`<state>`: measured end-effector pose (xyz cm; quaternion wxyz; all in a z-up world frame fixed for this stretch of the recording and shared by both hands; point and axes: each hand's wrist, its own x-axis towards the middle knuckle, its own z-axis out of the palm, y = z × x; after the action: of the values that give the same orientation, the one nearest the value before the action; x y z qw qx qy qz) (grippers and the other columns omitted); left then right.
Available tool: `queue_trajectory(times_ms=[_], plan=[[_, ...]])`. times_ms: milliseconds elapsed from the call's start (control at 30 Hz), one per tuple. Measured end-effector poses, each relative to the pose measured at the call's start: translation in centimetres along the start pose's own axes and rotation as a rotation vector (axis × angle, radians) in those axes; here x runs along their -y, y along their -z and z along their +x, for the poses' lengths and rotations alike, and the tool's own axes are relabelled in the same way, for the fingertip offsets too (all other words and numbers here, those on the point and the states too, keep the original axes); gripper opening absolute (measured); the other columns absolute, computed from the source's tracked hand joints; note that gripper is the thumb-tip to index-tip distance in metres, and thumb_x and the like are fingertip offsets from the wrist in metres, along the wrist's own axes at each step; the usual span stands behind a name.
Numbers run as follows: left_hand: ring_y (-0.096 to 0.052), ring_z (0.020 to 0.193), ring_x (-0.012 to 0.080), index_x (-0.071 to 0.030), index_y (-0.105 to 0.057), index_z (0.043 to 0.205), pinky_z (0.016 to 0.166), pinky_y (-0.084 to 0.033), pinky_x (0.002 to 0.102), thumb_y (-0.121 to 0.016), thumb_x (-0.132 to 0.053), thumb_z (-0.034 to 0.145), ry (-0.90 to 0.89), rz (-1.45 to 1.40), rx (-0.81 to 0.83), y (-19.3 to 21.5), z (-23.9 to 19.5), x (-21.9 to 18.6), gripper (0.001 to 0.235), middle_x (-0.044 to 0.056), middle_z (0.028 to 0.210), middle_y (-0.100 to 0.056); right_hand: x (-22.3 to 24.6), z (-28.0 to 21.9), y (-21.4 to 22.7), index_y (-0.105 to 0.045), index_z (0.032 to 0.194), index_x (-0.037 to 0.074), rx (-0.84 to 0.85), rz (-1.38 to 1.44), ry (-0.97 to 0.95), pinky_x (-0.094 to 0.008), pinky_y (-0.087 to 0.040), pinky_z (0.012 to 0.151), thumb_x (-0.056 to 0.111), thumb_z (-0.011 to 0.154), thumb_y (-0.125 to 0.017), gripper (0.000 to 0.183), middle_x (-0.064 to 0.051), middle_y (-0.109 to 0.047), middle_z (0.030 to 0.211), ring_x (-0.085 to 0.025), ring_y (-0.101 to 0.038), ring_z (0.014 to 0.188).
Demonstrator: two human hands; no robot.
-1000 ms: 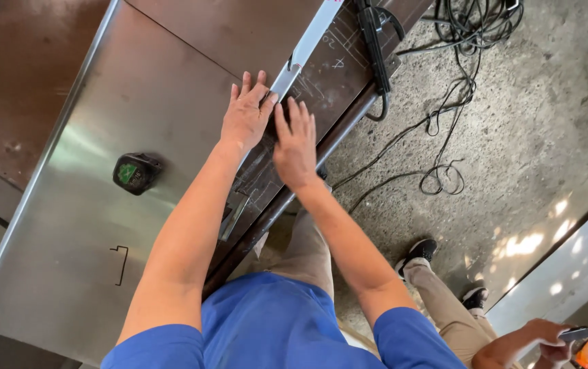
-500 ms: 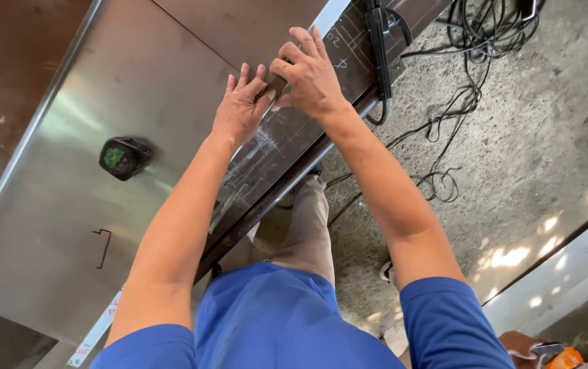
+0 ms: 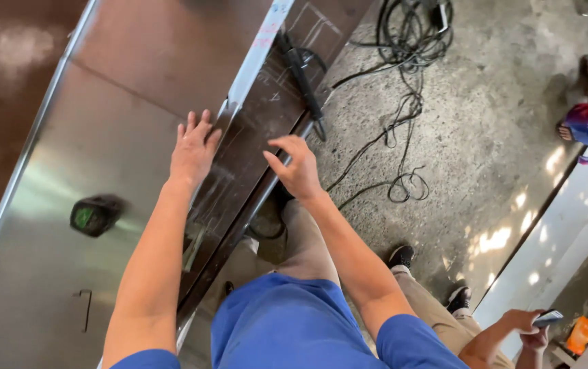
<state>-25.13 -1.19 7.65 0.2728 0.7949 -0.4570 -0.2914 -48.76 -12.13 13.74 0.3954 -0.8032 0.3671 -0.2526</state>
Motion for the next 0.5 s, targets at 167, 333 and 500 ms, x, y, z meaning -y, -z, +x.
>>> queue_trajectory(times_ms=[167,333,500], plan=[[-0.03,0.153,0.0336,-0.004,-0.062,0.134,0.124,-0.019,0.052,-0.051,-0.037,0.106,-0.009,0.061,-0.039,-0.4,-0.5,0.4,0.044,0.008,0.159,-0.047,-8.2,-3.5,6.7,-0.075,0.107,0.001,-0.065,0.148,-0.228,-0.029,-0.057,0.083,0.02,0.092,-0.076,0.023,-0.009,-0.076,0.101,-0.016,-0.074,0.093],[-0.039,0.146,0.0424,-0.02,-0.066,0.14,0.109,-0.037,0.063,-0.06,-0.044,0.104,0.041,0.418,-0.205,-0.7,-1.4,-2.6,0.044,0.007,0.159,-0.052,-20.3,-3.2,16.8,-0.076,0.103,0.002,0.003,0.053,-0.487,-0.028,-0.057,0.075,0.022,0.089,-0.078,0.025,-0.006,-0.079,0.089,-0.01,-0.071,0.081],[-0.025,0.151,0.057,-0.032,-0.061,0.149,0.11,-0.025,0.08,-0.061,-0.057,0.1,0.303,0.452,-0.246,-2.3,-2.2,-1.7,0.055,0.018,0.166,-0.038,-29.7,1.9,29.2,-0.078,0.105,0.002,-0.005,0.034,-0.534,-0.027,-0.057,0.072,0.023,0.09,-0.077,0.025,-0.005,-0.078,0.087,-0.01,-0.07,0.078]])
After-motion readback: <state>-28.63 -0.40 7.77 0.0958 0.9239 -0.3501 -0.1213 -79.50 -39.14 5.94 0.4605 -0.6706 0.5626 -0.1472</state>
